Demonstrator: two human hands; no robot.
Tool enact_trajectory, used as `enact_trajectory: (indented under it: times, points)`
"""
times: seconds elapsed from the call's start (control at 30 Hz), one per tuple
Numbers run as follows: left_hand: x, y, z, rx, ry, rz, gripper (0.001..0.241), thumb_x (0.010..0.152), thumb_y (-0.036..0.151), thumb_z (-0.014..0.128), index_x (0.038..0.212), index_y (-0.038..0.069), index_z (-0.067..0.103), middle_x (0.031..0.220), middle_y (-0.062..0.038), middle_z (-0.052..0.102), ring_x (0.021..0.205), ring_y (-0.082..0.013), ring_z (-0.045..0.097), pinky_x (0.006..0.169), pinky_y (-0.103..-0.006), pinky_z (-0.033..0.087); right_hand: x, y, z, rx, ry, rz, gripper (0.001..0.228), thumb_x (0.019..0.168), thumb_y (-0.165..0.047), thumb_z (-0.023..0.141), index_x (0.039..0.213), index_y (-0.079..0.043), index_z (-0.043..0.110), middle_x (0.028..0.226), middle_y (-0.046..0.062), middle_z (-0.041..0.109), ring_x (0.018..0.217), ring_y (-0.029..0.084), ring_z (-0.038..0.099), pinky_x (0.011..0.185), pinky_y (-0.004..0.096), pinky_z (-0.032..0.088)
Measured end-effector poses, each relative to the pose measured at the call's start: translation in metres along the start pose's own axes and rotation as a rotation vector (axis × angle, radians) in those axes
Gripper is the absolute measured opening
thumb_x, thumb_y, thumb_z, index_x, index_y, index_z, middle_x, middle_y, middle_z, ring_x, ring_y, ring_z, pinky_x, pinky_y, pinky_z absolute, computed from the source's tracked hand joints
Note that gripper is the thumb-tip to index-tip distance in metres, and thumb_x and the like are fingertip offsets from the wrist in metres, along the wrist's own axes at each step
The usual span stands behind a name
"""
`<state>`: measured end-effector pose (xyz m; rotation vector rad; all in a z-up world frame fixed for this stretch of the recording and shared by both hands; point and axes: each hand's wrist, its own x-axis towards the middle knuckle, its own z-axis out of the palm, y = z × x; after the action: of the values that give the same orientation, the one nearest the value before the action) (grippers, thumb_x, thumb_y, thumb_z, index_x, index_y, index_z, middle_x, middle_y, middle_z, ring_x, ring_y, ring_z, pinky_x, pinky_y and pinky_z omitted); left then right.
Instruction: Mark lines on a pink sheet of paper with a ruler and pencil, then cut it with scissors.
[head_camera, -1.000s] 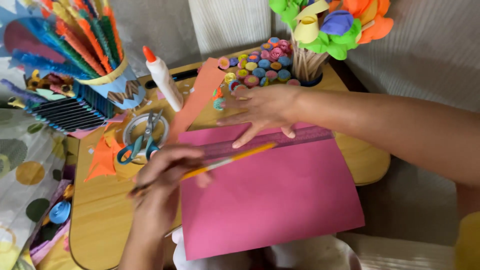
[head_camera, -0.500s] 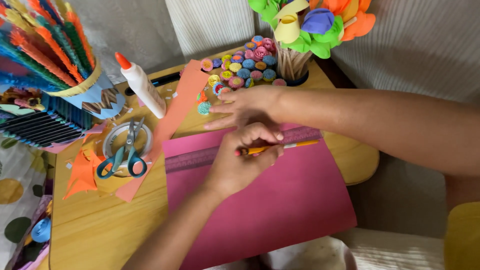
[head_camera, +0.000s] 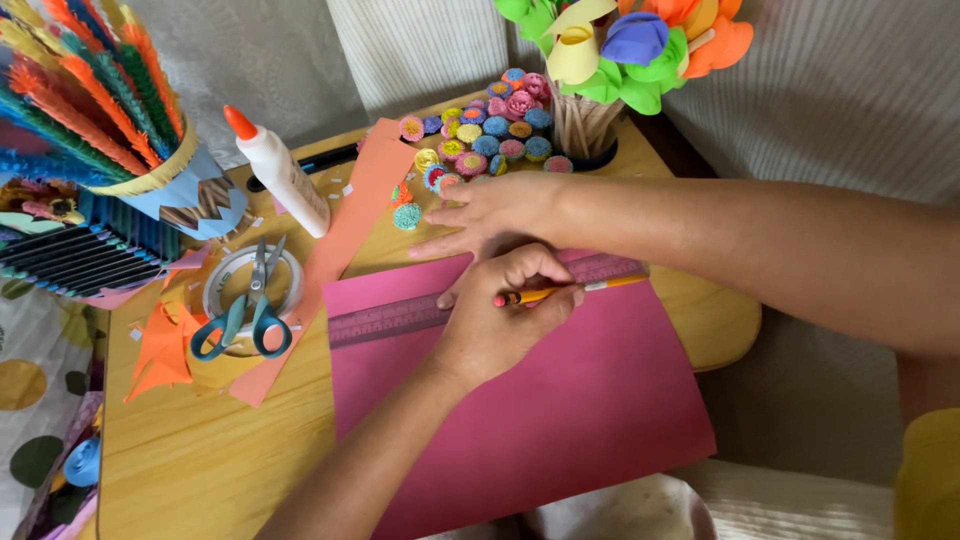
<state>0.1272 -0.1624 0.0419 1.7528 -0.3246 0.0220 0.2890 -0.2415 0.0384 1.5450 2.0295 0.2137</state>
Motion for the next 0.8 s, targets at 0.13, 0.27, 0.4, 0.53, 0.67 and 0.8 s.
enact_trajectory:
  times: [0.13, 0.27, 0.4, 0.53, 0.67, 0.8]
  points:
    - [0.002, -0.003, 0.002, 0.024, 0.005, -0.006, 0.017, 0.079, 0.015, 0.083, 0.095, 0.014, 0.078, 0.072, -0.011, 0.072, 0.066, -0.0138, 0.063, 0.061, -0.0269, 0.053, 0.000, 0.001, 0.006, 0.011, 0.022, 0.009, 0.097, 0.085, -0.006, 0.074, 0.148, -0.068, 0.033, 0.176, 0.001, 0.004, 0.148, 0.039, 0.043, 0.114, 0.059, 0.030]
    - [0.004, -0.011, 0.006, 0.073, 0.012, -0.074, 0.017, 0.077, 0.018, 0.084, 0.093, 0.021, 0.079, 0.072, -0.008, 0.072, 0.066, -0.0170, 0.067, 0.060, -0.0293, 0.054, 0.002, -0.001, 0.011, -0.027, 0.030, 0.011, 0.090, 0.091, -0.013, 0.069, 0.152, -0.064, 0.028, 0.176, 0.001, 0.002, 0.149, 0.040, 0.040, 0.115, 0.061, 0.029]
    - [0.005, -0.010, 0.004, -0.012, 0.039, -0.041, 0.016, 0.076, 0.010, 0.083, 0.091, 0.013, 0.078, 0.068, -0.014, 0.068, 0.061, -0.0173, 0.065, 0.057, -0.0280, 0.054, 0.003, -0.002, 0.004, -0.029, -0.064, 0.046, 0.077, 0.094, -0.015, 0.063, 0.150, -0.061, 0.037, 0.176, 0.001, 0.004, 0.151, 0.039, 0.036, 0.116, 0.062, 0.027]
    - [-0.003, 0.017, -0.017, -0.072, 0.056, 0.041, 0.014, 0.076, -0.001, 0.080, 0.087, 0.005, 0.072, 0.063, -0.013, 0.065, 0.063, -0.0161, 0.064, 0.054, -0.0268, 0.051, -0.021, -0.019, -0.038, -0.258, -0.004, 0.130, 0.075, 0.095, -0.014, 0.063, 0.159, -0.041, 0.034, 0.176, -0.005, 0.004, 0.149, 0.029, 0.042, 0.113, 0.057, 0.034]
    - [-0.013, 0.016, -0.051, -0.107, 0.046, 0.063, 0.011, 0.076, -0.006, 0.079, 0.080, 0.001, 0.071, 0.063, -0.015, 0.067, 0.057, -0.0167, 0.068, 0.054, -0.0256, 0.056, -0.025, -0.015, -0.058, -0.288, 0.093, 0.091, 0.069, 0.084, -0.036, 0.058, 0.150, -0.040, 0.038, 0.162, -0.010, 0.026, 0.145, 0.017, 0.034, 0.119, 0.049, 0.023]
    - [-0.030, 0.031, -0.085, -0.130, 0.081, -0.125, 0.011, 0.077, -0.009, 0.078, 0.075, -0.003, 0.068, 0.063, -0.017, 0.066, 0.060, -0.0191, 0.070, 0.058, -0.0309, 0.063, -0.012, 0.001, -0.003, 0.194, 0.642, -0.180, 0.093, 0.065, -0.100, 0.054, 0.127, -0.032, 0.042, 0.123, 0.008, 0.045, 0.107, 0.035, 0.047, 0.097, 0.060, 0.031]
